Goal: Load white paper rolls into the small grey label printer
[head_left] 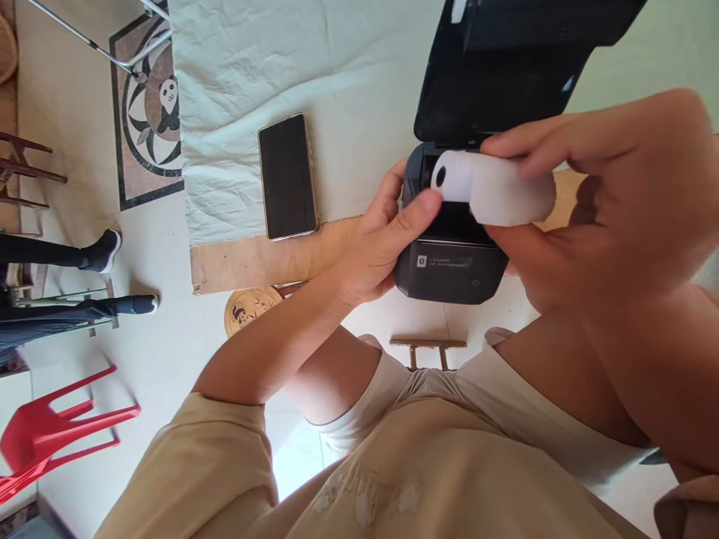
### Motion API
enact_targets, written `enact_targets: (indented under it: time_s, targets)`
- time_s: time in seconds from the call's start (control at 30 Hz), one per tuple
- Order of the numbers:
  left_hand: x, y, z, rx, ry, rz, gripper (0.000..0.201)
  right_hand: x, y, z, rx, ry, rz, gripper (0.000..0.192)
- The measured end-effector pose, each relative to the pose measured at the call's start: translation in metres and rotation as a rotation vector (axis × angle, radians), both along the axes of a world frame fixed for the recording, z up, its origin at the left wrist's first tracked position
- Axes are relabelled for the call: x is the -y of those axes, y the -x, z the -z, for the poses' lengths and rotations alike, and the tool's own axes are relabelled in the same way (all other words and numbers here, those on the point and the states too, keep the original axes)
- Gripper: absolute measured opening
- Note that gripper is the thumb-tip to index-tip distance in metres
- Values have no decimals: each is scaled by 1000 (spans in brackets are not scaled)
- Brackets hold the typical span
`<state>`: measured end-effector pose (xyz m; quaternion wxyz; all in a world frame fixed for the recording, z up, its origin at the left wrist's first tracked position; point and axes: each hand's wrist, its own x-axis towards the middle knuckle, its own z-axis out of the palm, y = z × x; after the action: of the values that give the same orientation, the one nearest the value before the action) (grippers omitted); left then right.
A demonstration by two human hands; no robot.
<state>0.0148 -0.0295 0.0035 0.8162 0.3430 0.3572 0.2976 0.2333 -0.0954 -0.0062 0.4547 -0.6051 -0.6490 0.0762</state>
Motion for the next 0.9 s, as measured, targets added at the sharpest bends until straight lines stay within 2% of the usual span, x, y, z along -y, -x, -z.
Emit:
enact_targets:
  time_s: [0.07,0.17,0.23,0.3,0.43,0.57,0.73,0.83,0.9]
  targets:
    - [1,4,1,14,-24,14,54,-2,-3,-7,165,-83,-20,14]
    - [3,6,1,35,-30,33,52,-2,-8,-8,289,-191,-66,13]
    - [2,6,1,34,-29,28,43,-3,-6,-3,270,-229,-109,15]
    - [0,4,2,39,-34,20,36,-5,1,4,216,-329,-102,14]
    - [-6,3,6,113,-38,9,38,-4,19,9,148,-489,-132,12]
    - [-7,4,5,113,-7,18,48,5,29,8,216,-406,-151,15]
    - [-4,10,-2,-50,-23,40,74,9,33,8,186,-404,-182,15]
    - [-5,12,-4,-73,4,35,85,5,23,7,156,-416,-259,7]
    - [-5,13,-5,-64,3,40,92,1,8,7,-1,-353,-207,18]
